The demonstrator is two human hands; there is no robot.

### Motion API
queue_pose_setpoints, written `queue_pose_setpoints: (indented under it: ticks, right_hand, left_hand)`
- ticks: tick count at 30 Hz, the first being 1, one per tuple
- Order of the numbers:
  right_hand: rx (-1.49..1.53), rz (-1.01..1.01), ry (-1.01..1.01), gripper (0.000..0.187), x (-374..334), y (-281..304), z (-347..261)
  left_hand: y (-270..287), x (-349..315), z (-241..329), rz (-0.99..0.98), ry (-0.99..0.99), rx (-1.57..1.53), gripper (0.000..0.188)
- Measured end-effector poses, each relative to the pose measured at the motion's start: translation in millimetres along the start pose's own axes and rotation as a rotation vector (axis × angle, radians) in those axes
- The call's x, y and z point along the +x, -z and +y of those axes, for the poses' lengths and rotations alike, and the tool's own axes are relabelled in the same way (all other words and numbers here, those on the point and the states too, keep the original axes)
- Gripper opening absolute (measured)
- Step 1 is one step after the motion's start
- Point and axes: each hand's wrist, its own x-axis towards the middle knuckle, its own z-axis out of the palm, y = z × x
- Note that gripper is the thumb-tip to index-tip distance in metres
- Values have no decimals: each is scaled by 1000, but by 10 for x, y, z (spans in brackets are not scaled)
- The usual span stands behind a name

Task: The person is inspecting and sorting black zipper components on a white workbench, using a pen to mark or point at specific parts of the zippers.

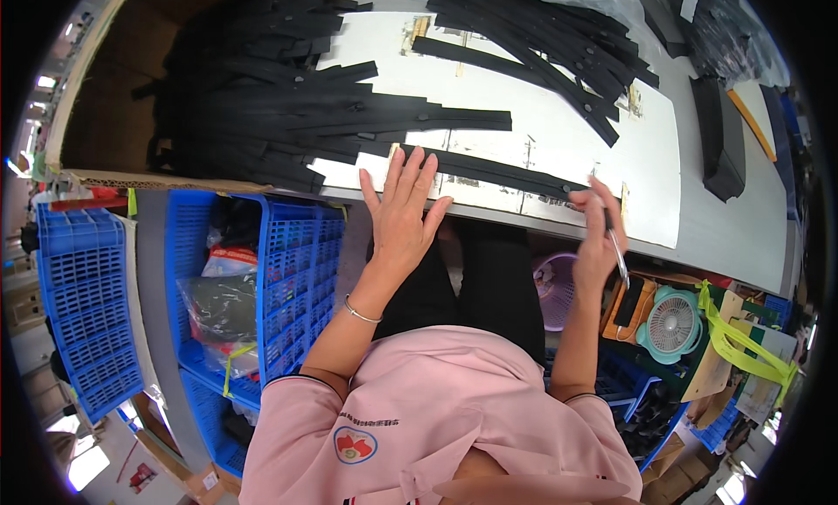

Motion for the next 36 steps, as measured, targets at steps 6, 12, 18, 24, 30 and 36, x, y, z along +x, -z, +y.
queue_pose_setpoints:
  ticks: [6, 12, 18, 24, 30, 36]
  right_hand:
    - [191, -290, -137, 18, 112, -909, -249]
    - [11, -328, -8, 18, 181, -1360, -65]
    - [-1, -313, 34, 18, 164, -1382, -41]
    - [-65, -313, 65, 15, 154, -1378, -15]
    - [60, -267, 30, 16, 134, -1385, 51]
    - [19, -391, 176, 16, 167, -1340, 101]
  left_hand:
    - [-23, -5, -1, 36, -4, -67, 61]
    - [-46, -8, -24, 56, 3, -105, 63]
    - [-36, -10, -33, 77, -14, -96, 63]
    - [-52, -9, -30, 75, -28, -80, 64]
    - [-44, -9, -26, 70, -15, -77, 64]
    - [-45, -7, -18, 66, 2, -89, 63]
